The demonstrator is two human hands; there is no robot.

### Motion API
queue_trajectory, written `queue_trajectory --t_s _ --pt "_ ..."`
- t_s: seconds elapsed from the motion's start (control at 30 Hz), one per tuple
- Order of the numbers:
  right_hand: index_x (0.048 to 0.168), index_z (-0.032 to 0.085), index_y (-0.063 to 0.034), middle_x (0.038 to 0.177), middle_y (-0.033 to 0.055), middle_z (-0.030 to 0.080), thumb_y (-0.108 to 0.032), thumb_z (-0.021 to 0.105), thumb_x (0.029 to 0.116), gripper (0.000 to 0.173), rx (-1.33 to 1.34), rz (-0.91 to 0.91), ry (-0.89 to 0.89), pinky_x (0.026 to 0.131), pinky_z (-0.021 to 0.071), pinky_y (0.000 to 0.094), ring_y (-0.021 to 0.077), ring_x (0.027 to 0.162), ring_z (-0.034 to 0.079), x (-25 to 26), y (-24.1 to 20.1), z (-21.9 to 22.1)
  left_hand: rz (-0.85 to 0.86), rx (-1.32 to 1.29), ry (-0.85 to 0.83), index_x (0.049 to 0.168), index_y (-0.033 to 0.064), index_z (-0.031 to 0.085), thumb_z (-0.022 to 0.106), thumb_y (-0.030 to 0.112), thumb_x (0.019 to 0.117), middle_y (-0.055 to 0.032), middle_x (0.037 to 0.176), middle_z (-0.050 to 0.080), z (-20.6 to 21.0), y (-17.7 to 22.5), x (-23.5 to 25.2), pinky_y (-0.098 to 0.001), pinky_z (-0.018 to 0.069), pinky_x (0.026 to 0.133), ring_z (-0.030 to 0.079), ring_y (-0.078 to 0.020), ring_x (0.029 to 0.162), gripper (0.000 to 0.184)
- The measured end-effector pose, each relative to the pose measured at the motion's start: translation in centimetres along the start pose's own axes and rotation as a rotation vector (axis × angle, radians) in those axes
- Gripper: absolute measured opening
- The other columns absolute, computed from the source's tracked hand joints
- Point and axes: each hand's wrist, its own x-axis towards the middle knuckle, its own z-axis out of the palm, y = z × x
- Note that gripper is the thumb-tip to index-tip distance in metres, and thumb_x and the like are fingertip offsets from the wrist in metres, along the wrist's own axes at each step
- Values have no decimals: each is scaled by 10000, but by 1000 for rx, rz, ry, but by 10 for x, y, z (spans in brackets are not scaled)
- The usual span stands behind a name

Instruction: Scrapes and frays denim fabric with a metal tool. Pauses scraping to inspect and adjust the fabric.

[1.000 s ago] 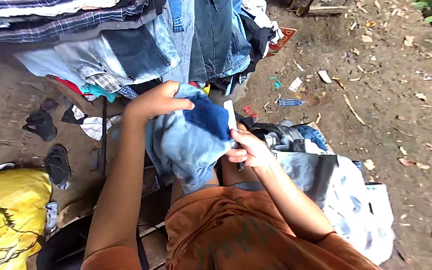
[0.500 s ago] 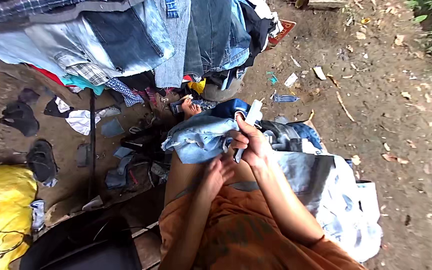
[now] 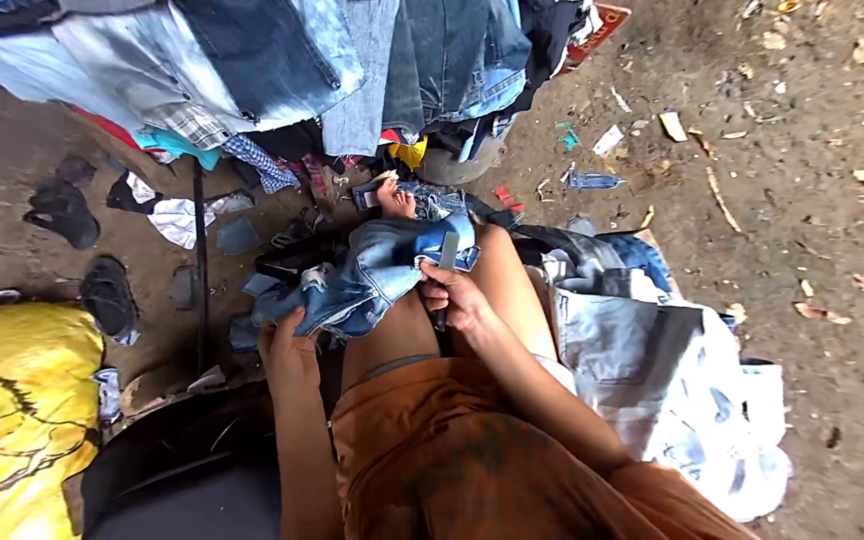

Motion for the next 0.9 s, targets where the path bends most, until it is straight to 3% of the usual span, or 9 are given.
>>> queue_trajectory --t_s 0.1,0.23,0.37,0.47,0.53,0.6,0.67,0.8,0.9 --pt "882 533 -59 567 -33 453 -173 478 1082 237 -145 20 80 356 330 143 13 378 360 12 16 -6 -93 33 111 1291 5 474 471 32 1018 -102 1017 645 -20 -26 -2 -322 601 723 686 -160 847 274" --pt "975 591 0 577 -15 483 -84 537 1047 124 -447 -73 146 377 330 164 23 392 364 10 25 -12 -45 188 129 1240 -10 525 515 52 1010 -65 960 657 -38 -34 7 -289 601 696 688 -116 800 238" --pt "941 659 -18 611 -22 579 -222 569 1056 251 -816 -108 125 431 338 182 11 427 396 9 24 -15 38 282 140 1178 0 571 564 13 965 -45 972 639 -48 -29 27 -290 580 753 661 -97 842 213" --pt "920 717 -44 655 -18 586 -328 569 1050 346 -1189 -88 96 541 425 272 60 515 468 15 11 -17 122 397 83 1087 -8 603 596 -39 880 -24 929 641 -56 -28 30 -256 552 752 639 -56 843 209" --pt "903 716 -69 723 35 609 -406 545 1047 404 -1400 -40 98 670 471 425 164 623 532 19 3 -10 182 491 18 1073 -41 609 599 -32 843 -30 928 645 -57 -29 24 -239 533 781 630 -33 855 231" --pt "976 709 -51 795 110 643 -467 524 1044 460 -1506 -47 88 738 489 531 263 720 602 27 0 -5 220 522 -15 1117 -76 603 603 5 877 -62 968 654 -56 -37 17 -247 528 826 632 -40 897 253" --pt "1148 658 -38 871 166 670 -505 474 1056 510 -1562 -38 49 790 507 579 325 801 657 35 1 -5 215 427 38 1174 -77 581 580 48 955 -72 1018 652 -56 -49 15 -254 536 860 637 -53 942 253" --pt "1289 558 -26 865 126 661 -478 499 1055 512 -1432 -75 17 805 536 490 257 776 654 26 6 -7 62 293 175 1257 -36 548 535 139 1053 -91 1080 637 -55 -67 35 -282 552 789 640 -93 935 269" --pt "1394 503 -45 904 116 680 -380 593 1025 506 -1347 -151 10 803 553 441 216 782 667 4 12 -14 27 348 145 1330 -29 517 512 165 1070 -137 1190 605 -51 -74 56 -332 533 862 615 -142 1017 325"
